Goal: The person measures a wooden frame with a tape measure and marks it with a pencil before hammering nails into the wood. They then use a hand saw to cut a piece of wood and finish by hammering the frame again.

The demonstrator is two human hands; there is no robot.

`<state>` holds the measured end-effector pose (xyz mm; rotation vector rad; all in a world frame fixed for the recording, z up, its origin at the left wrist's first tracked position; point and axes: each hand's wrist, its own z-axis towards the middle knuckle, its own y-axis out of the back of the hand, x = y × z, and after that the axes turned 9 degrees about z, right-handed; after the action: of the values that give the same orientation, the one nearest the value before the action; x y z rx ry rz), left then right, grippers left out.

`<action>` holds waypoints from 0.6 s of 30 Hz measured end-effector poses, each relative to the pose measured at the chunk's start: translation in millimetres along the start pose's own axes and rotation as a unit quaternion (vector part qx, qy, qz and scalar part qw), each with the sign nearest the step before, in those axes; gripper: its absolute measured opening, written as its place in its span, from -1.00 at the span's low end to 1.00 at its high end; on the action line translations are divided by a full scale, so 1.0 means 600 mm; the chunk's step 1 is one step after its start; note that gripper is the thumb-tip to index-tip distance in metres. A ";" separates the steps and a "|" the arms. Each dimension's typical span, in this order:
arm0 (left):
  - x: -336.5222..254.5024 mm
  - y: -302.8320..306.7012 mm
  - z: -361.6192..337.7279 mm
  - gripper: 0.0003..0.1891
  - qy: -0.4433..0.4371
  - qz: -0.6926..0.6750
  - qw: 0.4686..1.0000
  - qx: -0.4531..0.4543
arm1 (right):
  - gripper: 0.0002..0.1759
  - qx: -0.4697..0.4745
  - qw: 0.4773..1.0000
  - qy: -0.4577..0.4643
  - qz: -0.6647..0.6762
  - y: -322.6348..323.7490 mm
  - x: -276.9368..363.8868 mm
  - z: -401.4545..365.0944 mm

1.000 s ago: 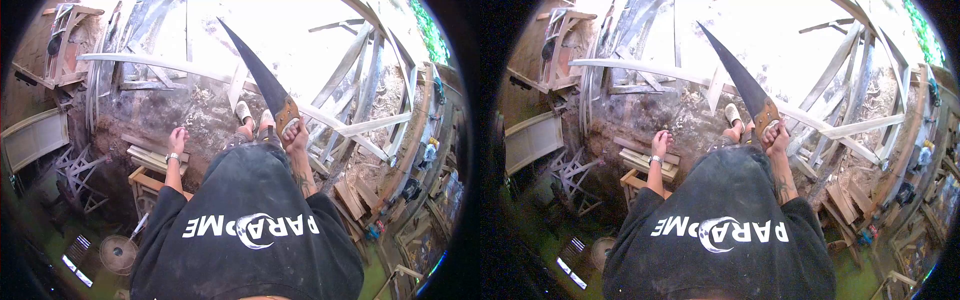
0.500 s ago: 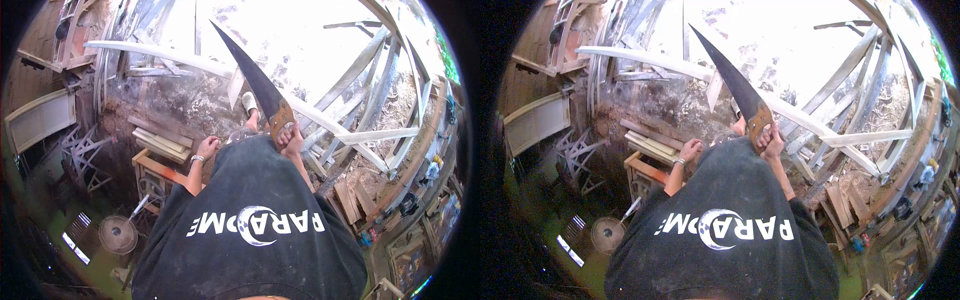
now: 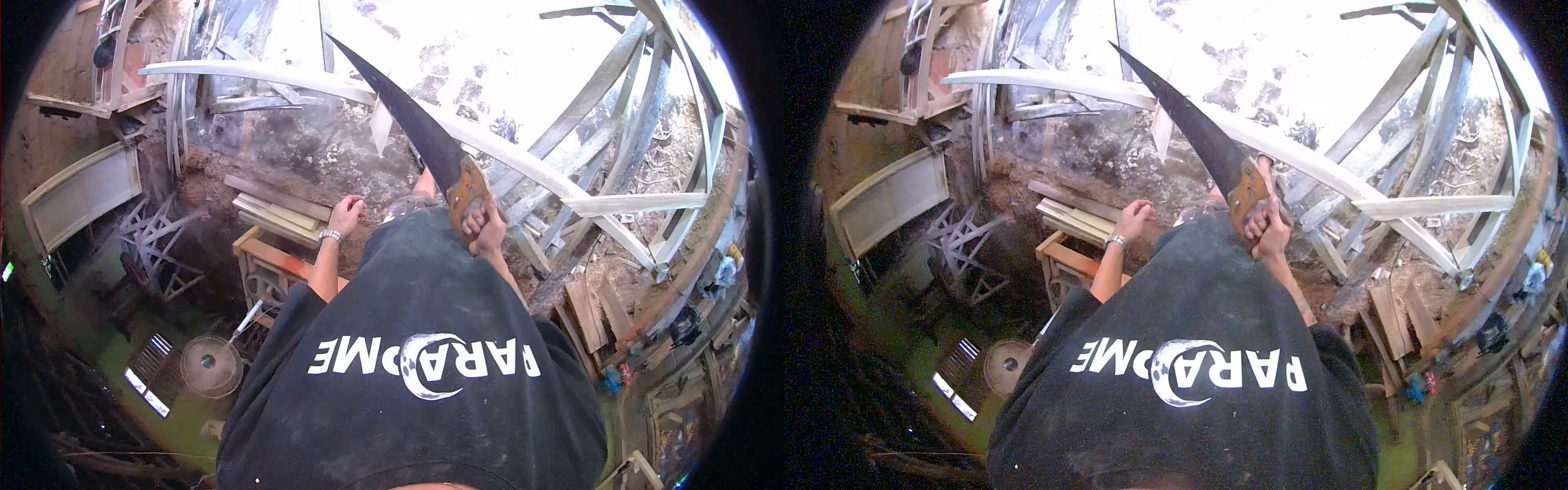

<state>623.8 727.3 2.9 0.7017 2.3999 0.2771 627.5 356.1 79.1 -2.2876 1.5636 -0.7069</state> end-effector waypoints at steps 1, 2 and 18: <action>-0.006 -0.001 0.007 -0.72 -0.001 -0.009 1.000 -0.004 | -0.54 0.009 1.000 -0.008 0.002 -0.012 -0.007 0.018; -0.008 -0.002 0.015 -0.72 -0.003 -0.019 1.000 -0.008 | -0.54 0.019 1.000 -0.015 0.002 -0.034 -0.010 0.037; 0.044 -0.001 0.039 -0.72 0.013 0.045 0.997 0.063 | -0.58 0.051 0.998 -0.025 0.004 0.010 -0.057 0.046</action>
<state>620.0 741.7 -29.0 0.8708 2.4300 0.1754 627.4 384.4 44.7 -2.2073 1.4794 -0.7055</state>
